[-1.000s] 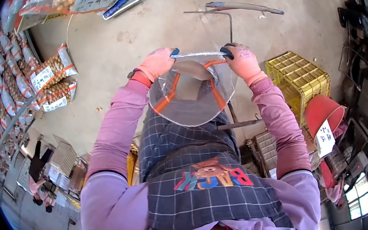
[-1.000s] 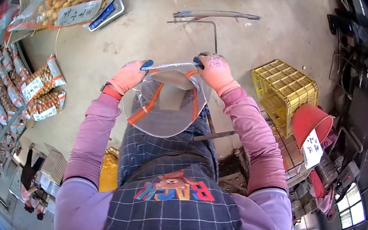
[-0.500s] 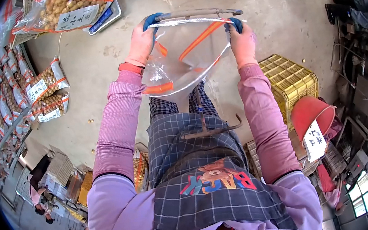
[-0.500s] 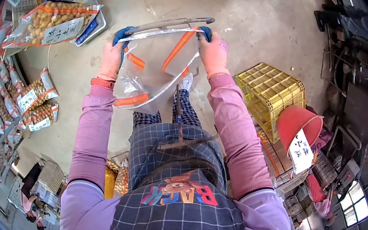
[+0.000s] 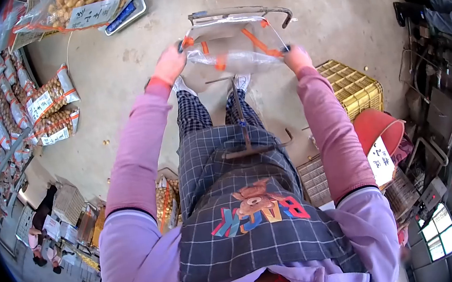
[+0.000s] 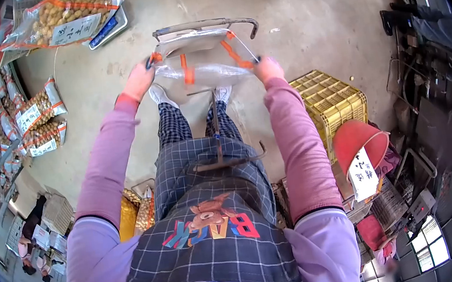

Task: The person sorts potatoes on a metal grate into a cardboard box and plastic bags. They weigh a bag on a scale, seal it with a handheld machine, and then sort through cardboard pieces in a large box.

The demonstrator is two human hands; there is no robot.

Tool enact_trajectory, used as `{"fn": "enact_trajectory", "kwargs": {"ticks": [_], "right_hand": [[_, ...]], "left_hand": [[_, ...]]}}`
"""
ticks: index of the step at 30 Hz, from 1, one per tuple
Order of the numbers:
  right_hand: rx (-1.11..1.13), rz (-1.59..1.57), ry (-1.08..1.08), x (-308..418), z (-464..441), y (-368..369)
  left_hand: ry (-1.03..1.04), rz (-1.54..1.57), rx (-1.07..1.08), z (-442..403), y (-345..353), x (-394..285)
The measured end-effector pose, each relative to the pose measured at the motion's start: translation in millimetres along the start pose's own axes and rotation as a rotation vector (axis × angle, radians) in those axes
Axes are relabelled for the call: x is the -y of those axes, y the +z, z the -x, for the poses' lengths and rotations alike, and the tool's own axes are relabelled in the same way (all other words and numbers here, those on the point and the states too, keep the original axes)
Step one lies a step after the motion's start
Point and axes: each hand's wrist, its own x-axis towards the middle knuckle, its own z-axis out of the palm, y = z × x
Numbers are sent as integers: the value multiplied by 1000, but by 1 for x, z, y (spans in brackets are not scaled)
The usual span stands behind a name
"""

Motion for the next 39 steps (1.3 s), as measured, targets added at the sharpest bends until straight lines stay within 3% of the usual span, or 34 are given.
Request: {"fn": "enact_trajectory", "kwargs": {"ticks": [2,4,5,6,7,9,11,12,13,15,19,21,23,25,27,29,33,35,37,39], "right_hand": [[106,-81,69,-20,34,-1],[275,-196,37,-37,89,6],[306,-193,63,-48,123,20],[336,-202,103,-59,149,36],[357,-209,134,-64,170,46],[362,-199,125,-32,215,33],[431,-164,141,-30,238,34],[363,-135,35,-38,241,44],[283,-111,-77,-43,236,50],[305,-49,-70,-40,225,52],[266,85,-50,-34,199,56],[130,-174,-64,-29,190,54],[-179,-151,-271,-17,190,46],[-236,-202,-263,-2,178,44],[-205,-200,-158,1,172,46],[-226,-181,-144,1,180,46],[-238,-254,-24,31,187,41],[-276,-397,-41,28,176,59],[-314,-599,73,47,181,77],[-402,-845,172,83,181,97]], "left_hand": [[38,122,172,54,20,37],[-501,320,249,123,57,27],[-231,133,360,168,70,19],[-137,-75,410,203,83,18],[-119,15,310,235,101,28],[-936,692,288,245,86,-27],[-1073,1015,317,255,91,-25],[-1131,1121,284,259,96,-23],[-1131,1130,282,262,106,-18],[-876,1049,68,268,126,-14],[-770,1084,-77,264,146,-20],[-682,1043,-74,249,144,-22],[-589,1067,-19,226,133,-24],[-598,1098,-49,211,122,-27],[-479,1031,-97,209,125,-21],[-489,904,-33,210,118,-25],[-441,988,77,199,105,-6],[-341,1005,165,178,81,4],[-312,937,105,149,59,11],[-170,716,149,106,4,12]]}}
